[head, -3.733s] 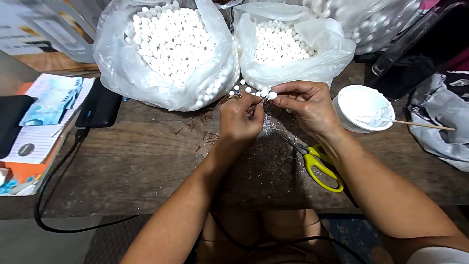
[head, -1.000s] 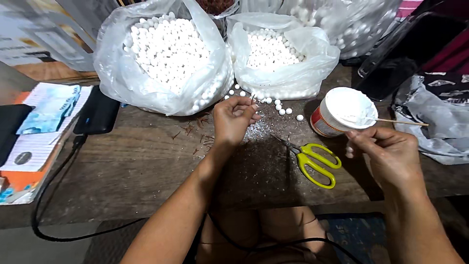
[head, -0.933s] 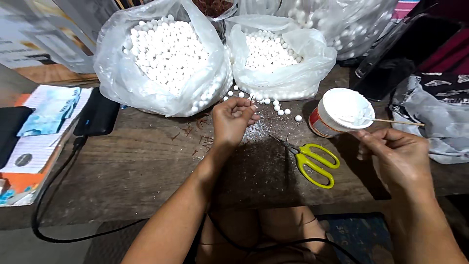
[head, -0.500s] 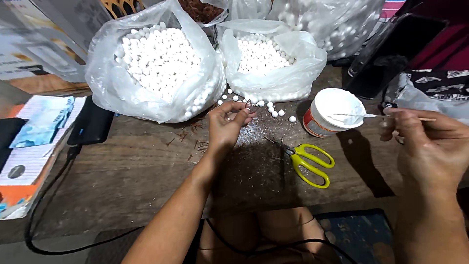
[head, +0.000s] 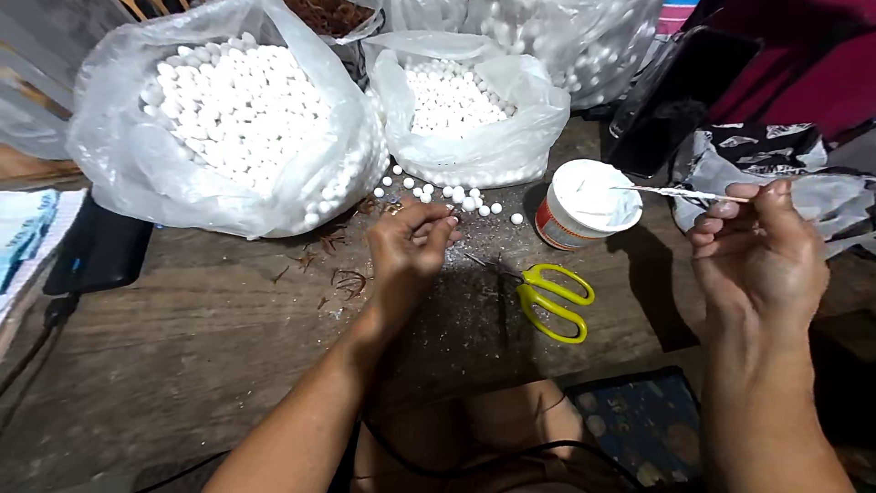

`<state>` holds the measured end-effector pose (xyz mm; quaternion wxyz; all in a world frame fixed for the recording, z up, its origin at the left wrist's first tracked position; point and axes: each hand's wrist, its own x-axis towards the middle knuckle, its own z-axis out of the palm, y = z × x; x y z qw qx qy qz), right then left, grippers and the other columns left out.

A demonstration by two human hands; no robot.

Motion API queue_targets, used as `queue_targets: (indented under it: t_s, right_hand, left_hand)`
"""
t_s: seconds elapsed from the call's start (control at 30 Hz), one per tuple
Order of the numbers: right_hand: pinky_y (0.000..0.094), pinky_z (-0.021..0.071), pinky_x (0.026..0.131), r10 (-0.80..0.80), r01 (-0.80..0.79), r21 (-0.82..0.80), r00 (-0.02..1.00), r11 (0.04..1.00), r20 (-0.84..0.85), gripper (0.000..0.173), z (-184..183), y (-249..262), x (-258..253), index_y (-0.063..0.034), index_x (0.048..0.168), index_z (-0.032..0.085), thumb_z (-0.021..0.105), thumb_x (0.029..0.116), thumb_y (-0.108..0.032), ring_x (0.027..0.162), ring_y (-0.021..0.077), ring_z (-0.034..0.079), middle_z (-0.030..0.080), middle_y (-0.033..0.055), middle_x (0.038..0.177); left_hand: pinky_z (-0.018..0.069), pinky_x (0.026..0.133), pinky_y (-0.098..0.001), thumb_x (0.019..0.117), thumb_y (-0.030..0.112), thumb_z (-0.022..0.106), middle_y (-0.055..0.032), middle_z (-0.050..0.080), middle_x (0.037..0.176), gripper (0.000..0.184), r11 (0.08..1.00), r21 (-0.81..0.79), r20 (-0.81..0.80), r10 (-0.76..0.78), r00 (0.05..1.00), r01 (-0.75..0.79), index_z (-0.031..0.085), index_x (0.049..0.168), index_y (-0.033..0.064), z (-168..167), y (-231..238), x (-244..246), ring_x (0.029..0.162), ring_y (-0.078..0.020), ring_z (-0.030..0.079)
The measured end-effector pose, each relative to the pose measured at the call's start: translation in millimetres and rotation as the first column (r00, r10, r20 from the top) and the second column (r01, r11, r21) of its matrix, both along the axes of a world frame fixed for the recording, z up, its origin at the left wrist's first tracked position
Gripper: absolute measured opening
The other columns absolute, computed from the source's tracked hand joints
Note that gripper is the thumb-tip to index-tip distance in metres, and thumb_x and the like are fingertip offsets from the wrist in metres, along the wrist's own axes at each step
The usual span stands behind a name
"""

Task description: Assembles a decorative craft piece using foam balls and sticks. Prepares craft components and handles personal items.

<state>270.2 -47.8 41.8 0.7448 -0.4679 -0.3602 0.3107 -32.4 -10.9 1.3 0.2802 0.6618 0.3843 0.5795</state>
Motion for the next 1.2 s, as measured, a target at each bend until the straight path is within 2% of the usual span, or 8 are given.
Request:
queue_targets:
  t_s: [0.1,0.37,0.63,1.1,1.2]
  right_hand:
    - [0.0132,0.0550,0.060,0.102,-0.102,0.015,0.994,0.995,-0.034,0.049,0.0,-3.2,-23.7,-0.0165,0.089,0.064,0.022,0.1131,-0.019,0.060,-0.0008,0.064,0.067,-0.0103,0.071]
    - [0.0156,0.0568,0.058,0.252,-0.254,0.035,0.966,0.967,0.052,0.048,-5.6,0.9,-66.0,-0.0155,0.092,0.069,0.024,0.1116,-0.013,0.059,0.0005,0.066,0.071,-0.0092,0.070]
    - [0.0169,0.0581,0.060,0.266,-0.271,0.045,0.960,0.962,0.085,0.046,-6.1,4.0,-71.3,-0.0150,0.091,0.069,0.027,0.1110,-0.012,0.060,0.0012,0.067,0.072,-0.0084,0.072]
    - [0.0175,0.0589,0.060,0.240,-0.257,0.085,0.955,0.963,0.172,0.044,-9.1,0.4,-71.5,-0.0152,0.090,0.071,0.031,0.1095,-0.009,0.061,0.0021,0.068,0.073,-0.0079,0.072]
    - [0.0175,0.0589,0.060,0.232,-0.251,0.091,0.957,0.964,0.177,0.044,-7.2,-0.2,-73.7,-0.0156,0.090,0.071,0.032,0.1091,-0.008,0.061,0.0020,0.068,0.073,-0.0083,0.073]
  left_hand:
    - [0.0610,0.070,-0.0187,0.0909,-0.004,0.067,-0.0098,0.070,0.087,0.009,1.000,-0.010,-0.006,-0.018,1.000,0.018,0.070,0.097,-0.0096,-3.0,-1.6,3.7,0.072,-0.0031,0.070]
    - [0.0595,0.068,-0.0169,0.0900,-0.004,0.068,-0.0099,0.068,0.084,0.007,0.999,0.034,-0.050,-0.004,0.999,0.006,0.072,0.094,-0.0080,-4.3,-0.6,5.2,0.068,-0.0030,0.068]
    - [0.0566,0.069,-0.0148,0.0882,-0.004,0.070,-0.0102,0.067,0.082,0.007,0.998,0.056,-0.060,0.024,0.998,-0.021,0.074,0.093,-0.0071,-4.5,-0.5,7.8,0.069,-0.0026,0.066]
    - [0.0578,0.070,-0.0156,0.0877,-0.005,0.070,-0.0110,0.067,0.082,0.007,0.997,0.061,-0.064,0.052,0.997,-0.048,0.074,0.092,-0.0080,-4.0,-1.2,10.1,0.069,-0.0035,0.067]
    - [0.0567,0.070,-0.0144,0.0858,-0.005,0.071,-0.0114,0.068,0.079,0.006,0.991,0.115,-0.078,0.077,0.994,-0.068,0.074,0.090,-0.0075,-5.7,-0.1,10.6,0.069,-0.0031,0.067]
